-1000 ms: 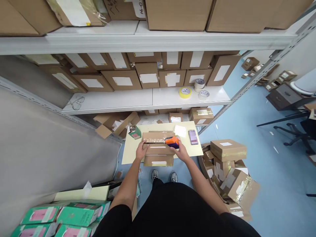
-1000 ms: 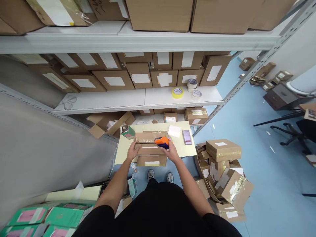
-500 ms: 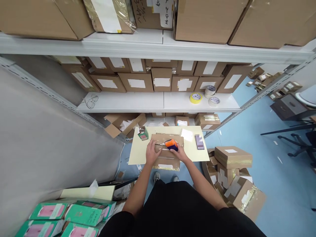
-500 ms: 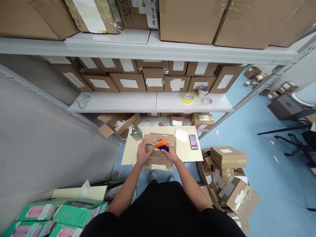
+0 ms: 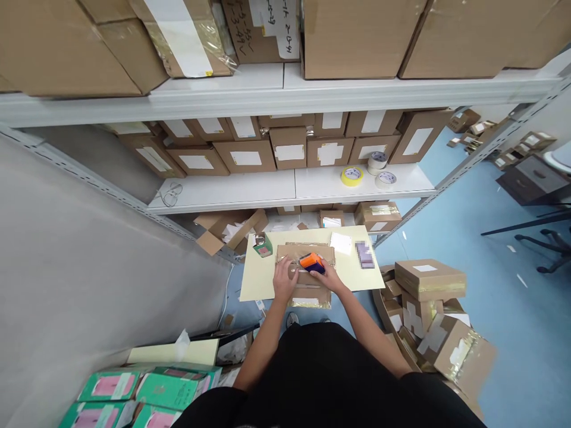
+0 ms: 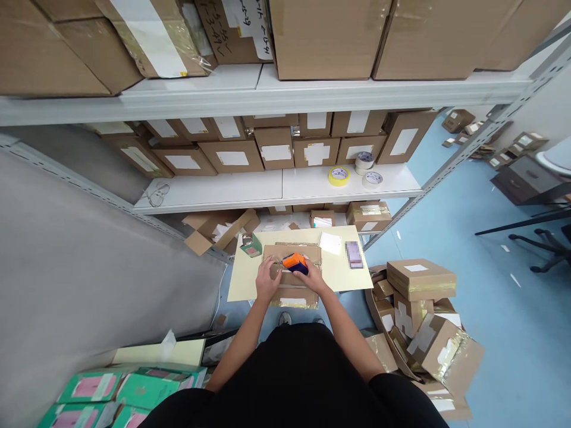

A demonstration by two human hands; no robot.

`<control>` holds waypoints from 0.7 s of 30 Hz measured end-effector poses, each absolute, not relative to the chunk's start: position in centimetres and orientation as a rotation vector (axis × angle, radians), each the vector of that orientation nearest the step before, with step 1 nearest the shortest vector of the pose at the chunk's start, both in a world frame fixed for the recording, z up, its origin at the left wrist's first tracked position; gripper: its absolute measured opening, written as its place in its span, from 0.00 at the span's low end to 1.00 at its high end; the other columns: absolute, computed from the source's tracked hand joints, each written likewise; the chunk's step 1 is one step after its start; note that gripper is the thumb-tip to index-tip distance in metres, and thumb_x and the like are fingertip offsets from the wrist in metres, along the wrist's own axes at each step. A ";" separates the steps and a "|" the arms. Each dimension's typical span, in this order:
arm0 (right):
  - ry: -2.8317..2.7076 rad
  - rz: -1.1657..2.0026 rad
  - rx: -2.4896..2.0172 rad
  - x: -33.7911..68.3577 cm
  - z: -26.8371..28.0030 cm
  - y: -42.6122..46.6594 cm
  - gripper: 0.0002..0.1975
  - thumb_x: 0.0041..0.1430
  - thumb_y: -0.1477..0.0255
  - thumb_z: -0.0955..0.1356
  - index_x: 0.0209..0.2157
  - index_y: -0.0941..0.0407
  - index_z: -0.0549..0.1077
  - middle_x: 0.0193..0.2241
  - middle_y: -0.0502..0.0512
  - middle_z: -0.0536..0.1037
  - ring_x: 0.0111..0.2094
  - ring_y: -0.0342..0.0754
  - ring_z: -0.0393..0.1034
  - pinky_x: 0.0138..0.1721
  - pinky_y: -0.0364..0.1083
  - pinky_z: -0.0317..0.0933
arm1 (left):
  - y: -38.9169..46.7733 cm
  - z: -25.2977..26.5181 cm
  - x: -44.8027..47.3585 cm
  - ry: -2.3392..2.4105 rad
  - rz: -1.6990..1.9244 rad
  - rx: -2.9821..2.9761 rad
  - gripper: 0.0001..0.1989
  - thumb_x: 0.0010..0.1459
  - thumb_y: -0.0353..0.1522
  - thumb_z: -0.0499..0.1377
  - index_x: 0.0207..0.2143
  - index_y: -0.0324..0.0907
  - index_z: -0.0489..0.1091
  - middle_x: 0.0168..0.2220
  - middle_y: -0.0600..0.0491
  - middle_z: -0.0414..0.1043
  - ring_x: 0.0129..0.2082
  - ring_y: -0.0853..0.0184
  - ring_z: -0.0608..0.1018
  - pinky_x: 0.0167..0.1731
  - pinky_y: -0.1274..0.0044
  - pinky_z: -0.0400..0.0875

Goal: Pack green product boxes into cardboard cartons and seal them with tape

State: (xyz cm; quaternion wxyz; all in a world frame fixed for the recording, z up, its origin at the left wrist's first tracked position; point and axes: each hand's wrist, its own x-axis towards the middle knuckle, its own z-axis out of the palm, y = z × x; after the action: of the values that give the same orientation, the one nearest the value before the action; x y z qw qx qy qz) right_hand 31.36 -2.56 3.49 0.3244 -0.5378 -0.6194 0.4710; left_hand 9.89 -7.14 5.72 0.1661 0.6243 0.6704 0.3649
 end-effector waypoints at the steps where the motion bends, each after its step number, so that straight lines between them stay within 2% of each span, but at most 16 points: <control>1: -1.655 1.258 -1.373 31.4 3.8 -2.5 0.30 0.56 0.52 0.74 0.56 0.54 0.75 0.52 0.61 0.81 0.49 0.60 0.75 0.52 0.55 0.67 | -7.2 6.2 10.0 1.905 1.052 1.798 0.16 0.70 0.39 0.54 0.54 0.44 0.71 0.63 0.39 0.68 0.67 0.52 0.68 0.67 0.53 0.62; 5: -1.713 1.286 -1.301 31.7 4.7 -2.4 0.33 0.60 0.52 0.72 0.61 0.54 0.71 0.57 0.63 0.78 0.54 0.62 0.74 0.56 0.58 0.66 | -7.2 8.2 9.8 1.908 1.236 1.865 0.15 0.71 0.39 0.53 0.46 0.44 0.77 0.59 0.41 0.74 0.60 0.55 0.76 0.62 0.57 0.70; 8: -1.771 1.247 -1.268 31.9 5.1 -2.3 0.34 0.60 0.52 0.72 0.62 0.55 0.70 0.64 0.65 0.72 0.63 0.64 0.68 0.62 0.61 0.62 | -6.9 10.2 9.1 1.903 1.435 1.877 0.14 0.71 0.39 0.54 0.44 0.44 0.79 0.58 0.41 0.75 0.53 0.58 0.80 0.57 0.62 0.75; 11: -1.876 1.175 -1.270 32.0 5.8 -2.2 0.33 0.60 0.53 0.72 0.61 0.55 0.71 0.65 0.67 0.70 0.66 0.65 0.64 0.64 0.62 0.60 | -6.3 12.4 8.2 1.859 1.476 1.888 0.14 0.70 0.39 0.56 0.44 0.44 0.80 0.57 0.42 0.75 0.48 0.60 0.82 0.53 0.64 0.77; 17: -2.076 0.987 -1.315 32.4 8.8 -1.5 0.27 0.62 0.58 0.73 0.59 0.53 0.73 0.64 0.64 0.72 0.58 0.63 0.73 0.58 0.59 0.66 | -5.6 15.9 6.7 1.773 1.351 1.748 0.16 0.70 0.42 0.56 0.47 0.45 0.81 0.51 0.45 0.78 0.53 0.58 0.79 0.49 0.67 0.78; 21: -2.131 0.969 -1.335 32.9 9.8 -0.6 0.29 0.61 0.57 0.73 0.60 0.54 0.73 0.55 0.63 0.80 0.51 0.61 0.77 0.51 0.55 0.69 | -5.1 16.1 5.8 1.756 1.302 1.616 0.19 0.69 0.44 0.57 0.47 0.44 0.82 0.49 0.44 0.77 0.50 0.60 0.79 0.42 0.72 0.78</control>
State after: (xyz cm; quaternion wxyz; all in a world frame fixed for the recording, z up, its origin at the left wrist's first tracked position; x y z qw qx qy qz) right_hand 32.87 -0.61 9.79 0.2215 -0.4830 -0.7711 0.3508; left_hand 5.78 -5.15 16.14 0.2101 0.5811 0.6315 0.4683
